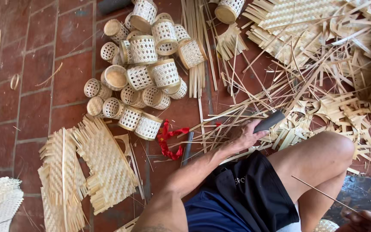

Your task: The person sits on the floor weaving small cylindrical bamboo baskets. They weave thin bamboo strips around a woven body, press and tuck the strips to shape the rim, briefly use pliers to trim or secure a strip, and set finished baskets in a pile beside them.

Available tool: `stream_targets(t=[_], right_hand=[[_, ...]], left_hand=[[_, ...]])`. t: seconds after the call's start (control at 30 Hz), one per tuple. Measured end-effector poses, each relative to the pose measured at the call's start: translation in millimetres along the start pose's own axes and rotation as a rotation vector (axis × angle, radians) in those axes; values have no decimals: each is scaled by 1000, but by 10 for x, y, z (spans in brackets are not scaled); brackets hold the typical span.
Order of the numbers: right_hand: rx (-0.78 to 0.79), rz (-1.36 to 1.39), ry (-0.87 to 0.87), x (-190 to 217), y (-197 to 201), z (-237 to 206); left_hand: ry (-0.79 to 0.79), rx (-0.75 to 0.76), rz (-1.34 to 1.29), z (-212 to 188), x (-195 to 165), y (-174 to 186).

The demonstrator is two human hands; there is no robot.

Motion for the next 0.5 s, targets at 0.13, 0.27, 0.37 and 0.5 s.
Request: stream_targets(t=[0.13,0.27,0.37,0.5], right_hand=[[-85,-141,508,911,-442,-860],[593,135,626,1364,-1973,-2075],[1027,291,189,862,-3355,-3014],[1168,-26,15,-120,-4012,-3696]], left_hand=[[-19,-28,72,16,190,243],[-249,-241,61,-97,98,969],[-162,-487,-19,-287,458,2014],[-172,-872,317,-928,896,3411]])
Point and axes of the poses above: each hand's wrist, its own z-axis towards the middle knuckle, its own y-axis out of the back of the hand, x = y × z, the point moved 10 cm from there along z, towards the middle knuckle, and after that the axes turned 2 degrees about z, right-handed, at the moved point
